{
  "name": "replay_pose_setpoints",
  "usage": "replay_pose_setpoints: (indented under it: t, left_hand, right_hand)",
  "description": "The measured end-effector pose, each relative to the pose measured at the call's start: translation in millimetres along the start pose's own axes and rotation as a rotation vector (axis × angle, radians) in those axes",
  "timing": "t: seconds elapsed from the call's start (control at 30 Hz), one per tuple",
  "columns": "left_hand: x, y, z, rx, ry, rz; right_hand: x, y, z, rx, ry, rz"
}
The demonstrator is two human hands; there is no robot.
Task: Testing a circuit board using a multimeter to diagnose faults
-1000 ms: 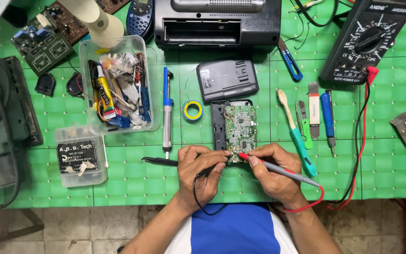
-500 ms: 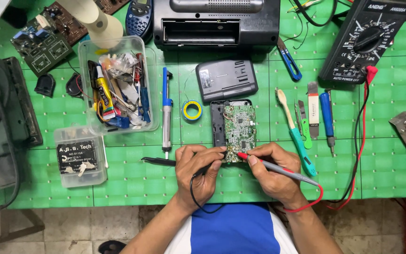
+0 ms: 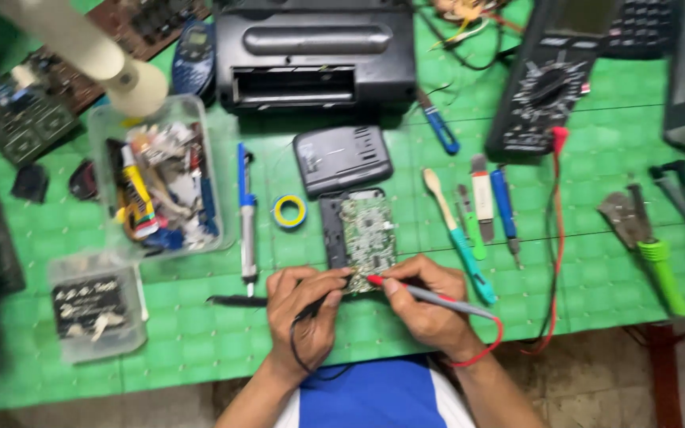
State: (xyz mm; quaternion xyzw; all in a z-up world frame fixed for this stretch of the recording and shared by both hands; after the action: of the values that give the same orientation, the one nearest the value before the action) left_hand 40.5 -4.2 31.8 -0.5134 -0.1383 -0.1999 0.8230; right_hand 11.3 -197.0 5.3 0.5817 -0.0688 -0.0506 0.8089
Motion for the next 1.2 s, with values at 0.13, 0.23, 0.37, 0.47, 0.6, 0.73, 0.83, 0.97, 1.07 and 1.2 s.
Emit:
replay_pose_setpoints:
  t: [0.13,0.23,0.37,0.47,0.6,0.73,0.83,0.97,1.07,1.2]
  left_hand:
    - [-2,4,-4,-0.001,-0.005,-0.009]
    - [-3,5,-5,0.017,-0.010,-0.012]
    - [-3,5,-6,0.015,-0.013,-0.022]
    - [-2,4,-5,0.023,-0.009,-0.029]
    - [-1,4,-4,-0.001,-0.007,-0.001]
    - [-2,6,-4,0.001,-0.013,0.013]
    - [-3,10,-4,-0.121,-0.122,-0.016]
    - [-1,9,-2,-0.139,-0.138,-0.010]
    - [-1,12,-1,-0.164,-0.148,0.001]
    - [1,11,-2,-0.187,-0.156,0.019]
  right_hand:
    - [1,-1,1,-0.030,-0.006,0.018]
    - [1,-1,1,-0.029,-0.007,0.030]
    - [2,-1,1,-0.030,0.001,0.041]
    - [1,-1,1,-0.023,0.005,0.025]
    - [0,-3,2,-0.059,0.005,0.014]
    - [-3,-15,2,0.004,0.003,-0.059]
    - [3,-14,4,0.196,-0.003,0.036]
    - [2,-14,6,0.176,-0.032,0.079]
    - [0,-17,7,0.166,-0.061,0.098]
    - [-3,-28,10,0.130,-0.095,0.106]
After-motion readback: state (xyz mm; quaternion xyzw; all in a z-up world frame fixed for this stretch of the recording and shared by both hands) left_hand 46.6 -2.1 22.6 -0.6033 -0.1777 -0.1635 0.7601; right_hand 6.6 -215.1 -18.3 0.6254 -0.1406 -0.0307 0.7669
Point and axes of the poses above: each hand's wrist, its own x-axis towards the middle knuckle, its own z-axis out of the back of the hand, y = z × x, the point moved 5 cm from there along x, towards the middle knuckle
